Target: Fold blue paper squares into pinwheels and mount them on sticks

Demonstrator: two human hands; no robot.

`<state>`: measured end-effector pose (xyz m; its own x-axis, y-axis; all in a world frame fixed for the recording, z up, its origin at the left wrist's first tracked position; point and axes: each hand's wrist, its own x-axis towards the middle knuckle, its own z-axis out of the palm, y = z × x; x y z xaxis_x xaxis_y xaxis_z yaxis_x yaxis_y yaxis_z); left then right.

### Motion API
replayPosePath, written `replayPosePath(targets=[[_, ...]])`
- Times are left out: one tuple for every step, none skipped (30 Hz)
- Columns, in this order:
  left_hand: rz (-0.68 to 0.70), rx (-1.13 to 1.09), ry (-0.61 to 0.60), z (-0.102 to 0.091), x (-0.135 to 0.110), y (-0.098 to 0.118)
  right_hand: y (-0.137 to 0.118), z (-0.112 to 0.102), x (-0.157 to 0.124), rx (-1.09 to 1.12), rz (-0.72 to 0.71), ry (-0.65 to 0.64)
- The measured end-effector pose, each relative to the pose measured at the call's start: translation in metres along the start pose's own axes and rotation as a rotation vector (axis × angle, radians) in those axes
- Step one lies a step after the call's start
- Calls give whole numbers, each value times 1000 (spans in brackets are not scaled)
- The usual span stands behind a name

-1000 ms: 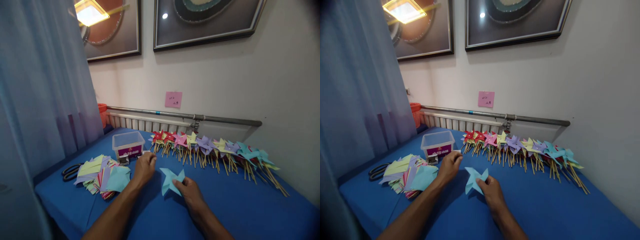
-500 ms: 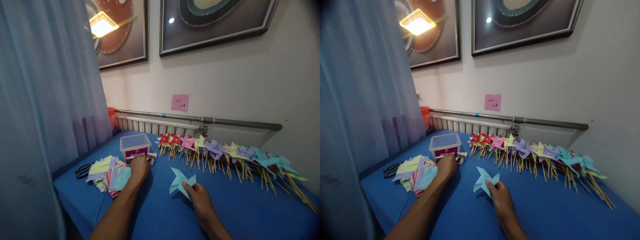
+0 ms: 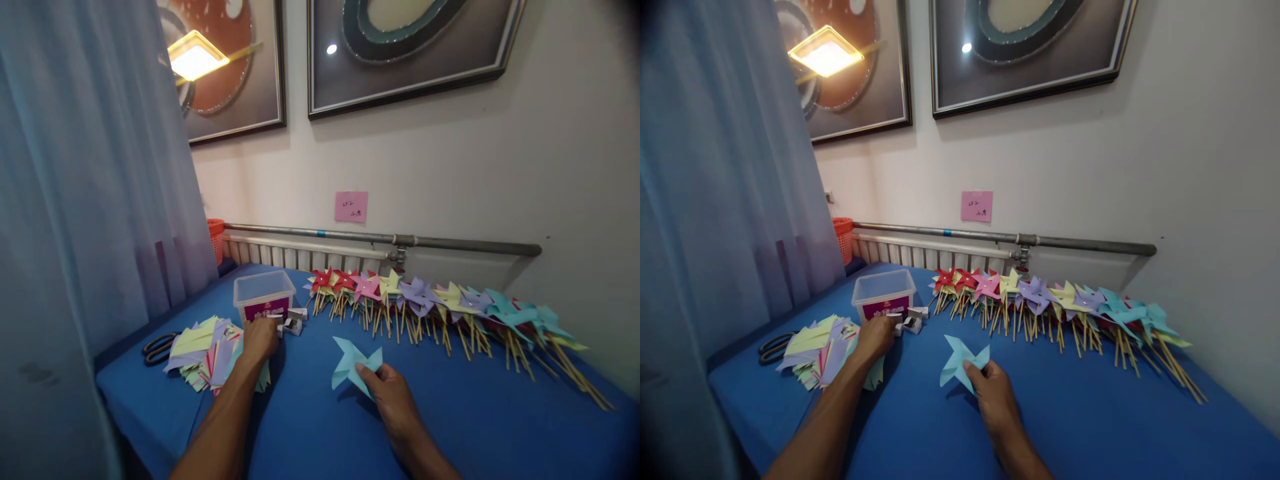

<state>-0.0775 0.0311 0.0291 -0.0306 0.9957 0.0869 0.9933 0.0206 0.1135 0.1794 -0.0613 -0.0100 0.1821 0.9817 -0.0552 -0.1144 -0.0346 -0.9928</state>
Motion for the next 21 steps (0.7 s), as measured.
replayPosePath(targets=[[40, 18, 3, 0, 0, 2, 0, 0, 0, 3, 2, -2], [67, 30, 10, 0, 0, 3, 0, 0, -1, 8, 5, -2], [74, 38, 21, 1, 0, 4, 0, -1, -1, 14, 10, 0], [65, 39, 34, 1, 1, 4, 0, -1, 0, 22, 14, 5], [56, 36, 42, 1, 1, 3, 1, -2, 0, 29, 18, 7], [51, 24, 40, 1, 1, 3, 2, -2, 1, 33, 22, 7], [49, 5, 29, 1, 1, 2, 3, -3, 1, 35, 24, 5], [51, -16, 16, 2, 2, 1, 4, -3, 1, 35, 25, 1], [53, -32, 5, 2, 2, 0, 5, -3, 2, 36, 23, -3], [49, -42, 0, 3, 3, 0, 6, -3, 2, 37, 20, -7], [34, -43, 0, 3, 3, 0, 6, -3, 2, 36, 16, -6], [14, -36, 7, 4, 4, -1, 6, -3, 2, 32, 12, -5], [-9, -29, 12, 4, 5, -1, 6, -2, 2, 25, 9, -5], [-28, -25, 12, 5, 6, -1, 6, -2, 2, 17, 9, -3], [-42, -25, 8, 6, 7, -1, 6, -1, 2, 10, 11, -2], [-48, -26, 4, 7, 7, -1, 6, -1, 2, 9, 16, 0], [-49, -30, -1, 8, 8, -1, 6, 0, 3, 15, 21, 2], [-50, -34, -7, 9, 9, -1, 7, 0, 4, 26, 23, 2], [-52, -39, -14, 9, 10, -1, 7, 1, 5, 37, 22, 2], [-56, -44, -22, 10, 11, -1, 8, 1, 5, 46, 17, 0], [-63, -49, -32, 10, 12, -1, 8, 0, 6, 50, 11, -3]])
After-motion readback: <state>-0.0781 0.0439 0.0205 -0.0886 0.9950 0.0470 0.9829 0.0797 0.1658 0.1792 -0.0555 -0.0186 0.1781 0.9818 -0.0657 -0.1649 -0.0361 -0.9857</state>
